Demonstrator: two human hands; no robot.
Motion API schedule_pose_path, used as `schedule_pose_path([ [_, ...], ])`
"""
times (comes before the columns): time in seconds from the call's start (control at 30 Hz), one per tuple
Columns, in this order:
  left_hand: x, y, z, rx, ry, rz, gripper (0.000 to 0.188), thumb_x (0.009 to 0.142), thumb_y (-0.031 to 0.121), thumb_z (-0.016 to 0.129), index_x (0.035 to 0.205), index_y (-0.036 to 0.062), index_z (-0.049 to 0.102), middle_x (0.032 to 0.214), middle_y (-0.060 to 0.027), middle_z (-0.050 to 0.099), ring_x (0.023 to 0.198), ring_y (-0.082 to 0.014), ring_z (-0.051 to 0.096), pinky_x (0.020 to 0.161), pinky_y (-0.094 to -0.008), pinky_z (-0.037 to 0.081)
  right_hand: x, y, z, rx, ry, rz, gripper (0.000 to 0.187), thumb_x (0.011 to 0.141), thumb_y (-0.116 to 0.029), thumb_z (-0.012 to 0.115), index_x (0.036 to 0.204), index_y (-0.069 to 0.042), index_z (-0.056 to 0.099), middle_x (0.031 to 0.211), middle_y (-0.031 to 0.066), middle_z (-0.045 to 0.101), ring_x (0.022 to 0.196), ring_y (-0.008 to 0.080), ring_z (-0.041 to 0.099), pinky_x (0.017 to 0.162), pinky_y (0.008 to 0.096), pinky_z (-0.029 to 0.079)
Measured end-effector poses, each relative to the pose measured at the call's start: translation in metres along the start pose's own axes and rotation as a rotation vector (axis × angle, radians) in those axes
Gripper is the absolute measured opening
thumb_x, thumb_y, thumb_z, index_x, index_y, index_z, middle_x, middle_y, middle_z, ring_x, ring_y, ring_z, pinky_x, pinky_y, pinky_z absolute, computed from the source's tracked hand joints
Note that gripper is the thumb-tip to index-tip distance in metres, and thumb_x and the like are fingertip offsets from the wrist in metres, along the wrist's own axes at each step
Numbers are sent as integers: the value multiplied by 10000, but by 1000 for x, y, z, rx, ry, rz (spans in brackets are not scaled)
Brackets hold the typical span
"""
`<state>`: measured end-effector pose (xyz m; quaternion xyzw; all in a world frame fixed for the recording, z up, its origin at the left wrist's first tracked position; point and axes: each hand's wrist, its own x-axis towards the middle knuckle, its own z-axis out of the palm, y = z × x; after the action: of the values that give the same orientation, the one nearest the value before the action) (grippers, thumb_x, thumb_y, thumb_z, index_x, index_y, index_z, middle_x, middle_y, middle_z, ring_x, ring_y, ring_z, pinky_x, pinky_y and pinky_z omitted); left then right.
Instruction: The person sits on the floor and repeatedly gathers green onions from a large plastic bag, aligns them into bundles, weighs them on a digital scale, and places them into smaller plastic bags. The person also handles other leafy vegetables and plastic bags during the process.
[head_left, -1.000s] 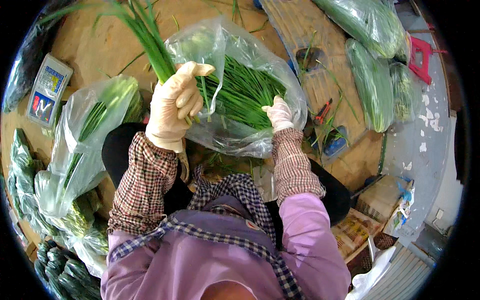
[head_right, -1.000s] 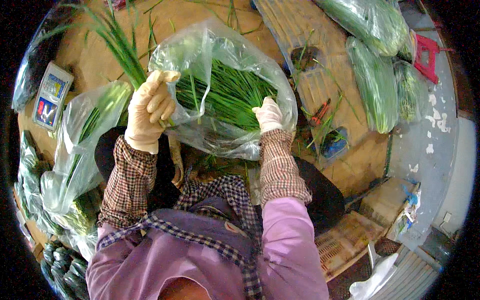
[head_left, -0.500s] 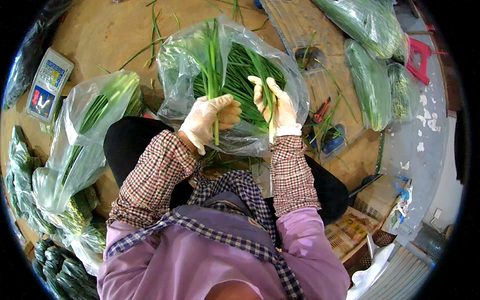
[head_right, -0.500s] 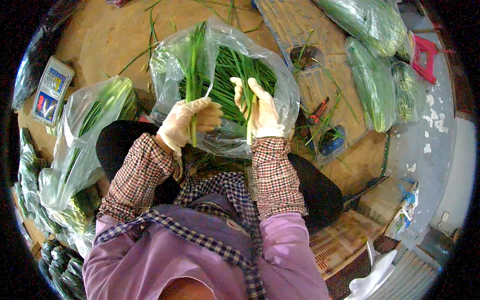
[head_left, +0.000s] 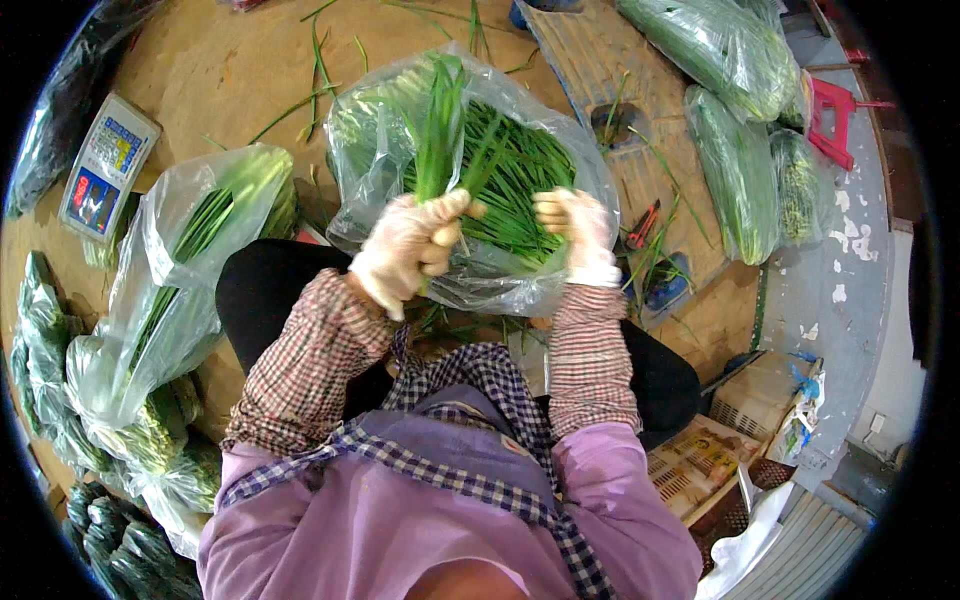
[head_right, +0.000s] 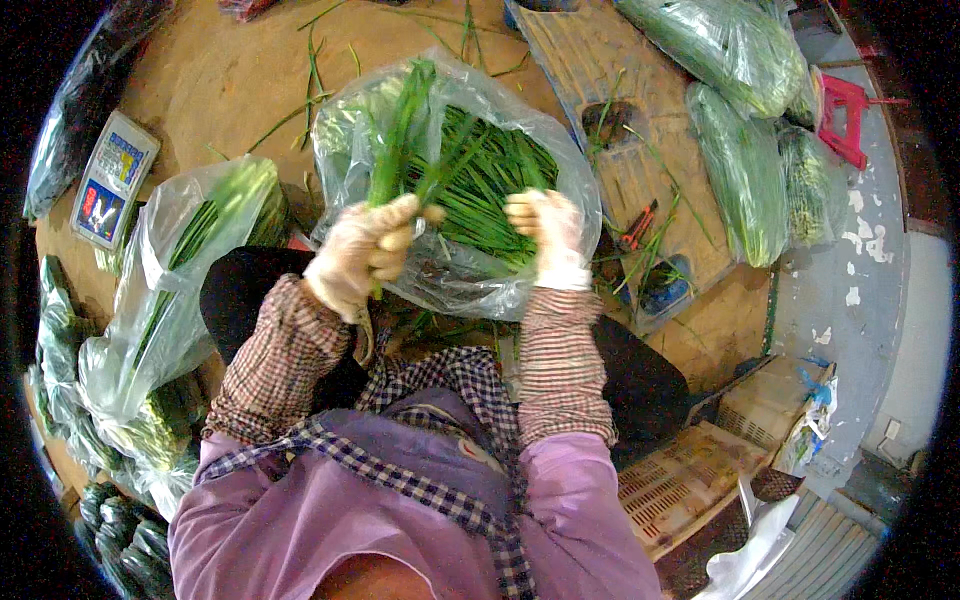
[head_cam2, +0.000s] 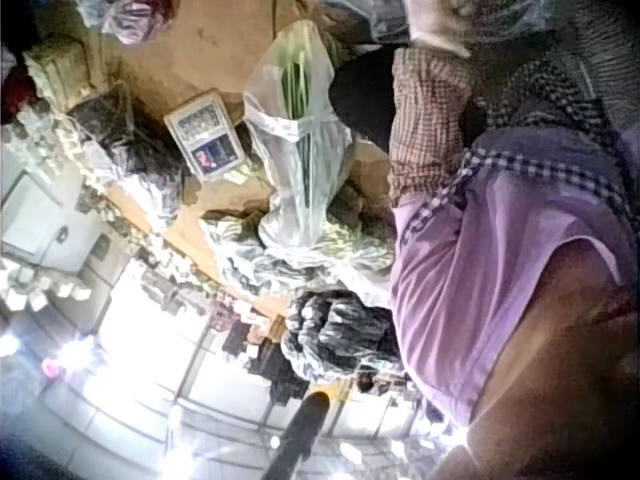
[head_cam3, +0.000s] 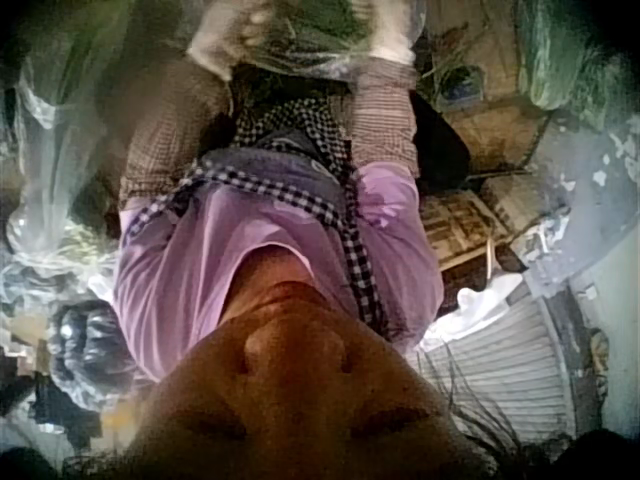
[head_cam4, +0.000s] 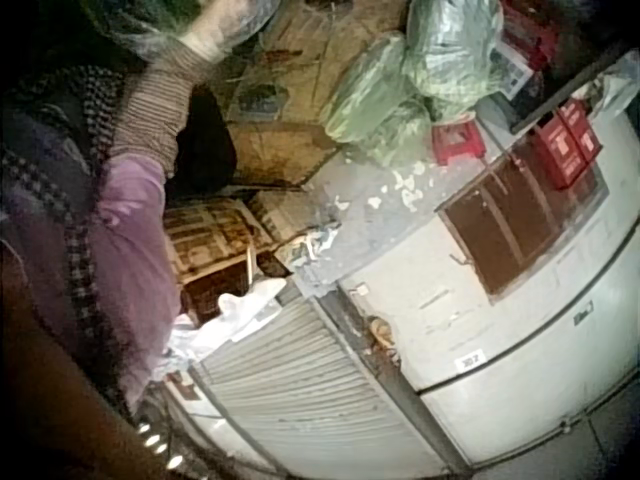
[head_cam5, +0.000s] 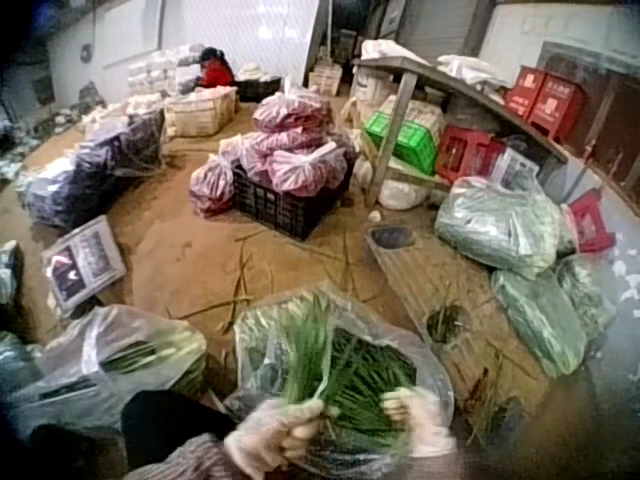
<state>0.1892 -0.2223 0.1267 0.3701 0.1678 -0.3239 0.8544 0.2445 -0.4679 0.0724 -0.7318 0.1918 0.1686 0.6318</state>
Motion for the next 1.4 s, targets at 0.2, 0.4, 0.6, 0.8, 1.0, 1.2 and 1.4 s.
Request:
schedule_pose_path([
  [0.2, -39, 39, -1, -130, -93, 623, 382, 834, 201, 530, 1087, -84, 498, 520, 48, 433, 391, -34, 359, 361, -188, 271, -4, -8, -88, -1246, 705, -6, 455, 730, -325, 618, 1065, -24, 561, 991, 183, 573, 902, 300, 553, 782, 386, 439],
  [0.4, -29, 40, 0, -319, 63, 522, 436, 829, 184, 532, 1154, -89, 434, 687, -26, 521, 433, -38, 341, 425, -174, 273, 8, -37, 11, -467, -55, -203, 296, 806, -339, 528, 763, -62, 623, 717, 166, 591, 698, 302, 575, 646, 378, 458],
  [0.6, -16, 41, -1, -381, 3, 452, 427, 902, 252, 416, 1210, -43, 393, 408, 64, 249, 315, -47, 187, 321, -211, 167, 139, 41, 25, -1577, 111, -264, 177, 770, -114, 486, 906, -58, 584, 862, 201, 595, 813, 347, 579, 671, 428, 468],
  [0.8, -6, 33, -6, -135, 184, 442, 330, 816, 146, 552, 1090, -34, 514, 1006, -129, 589, 810, -171, 573, 781, -305, 434, 97, 7, -43, -1563, -143, -568, 148, 783, -123, 504, 892, -95, 600, 735, 129, 580, 723, 313, 577, 632, 389, 464],
  [1.0, 6, 19, -5, 86, 45, 369, 252, 820, 147, 559, 1033, 14, 540, 1021, -67, 563, 910, -144, 528, 781, -267, 414, -18, -138, 18, -1662, -183, -1435, 62, 764, -158, 536, 727, -108, 537, 610, 44, 488, 560, 176, 528, 482, 293, 418],
  [1.2, -4, 27, 7, -6, -10, 262, 377, 867, 210, 481, 1124, -66, 464, 648, -5, 580, 358, -26, 301, 353, -160, 216, 7, -164, 72, -1452, 19, -1763, 138, 726, -114, 567, 862, -98, 581, 761, 47, 562, 659, 164, 577, 593, 294, 477],
  [1.4, 4, 25, -5, -188, 9, 325, 269, 875, 186, 468, 990, -46, 541, 524, 42, 418, 380, -28, 274, 371, -193, 202, 55, -53, -2, -153, -178, -575, 116, 810, -136, 543, 803, -23, 569, 721, 33, 579, 585, 146, 543, 519, 236, 432],
])
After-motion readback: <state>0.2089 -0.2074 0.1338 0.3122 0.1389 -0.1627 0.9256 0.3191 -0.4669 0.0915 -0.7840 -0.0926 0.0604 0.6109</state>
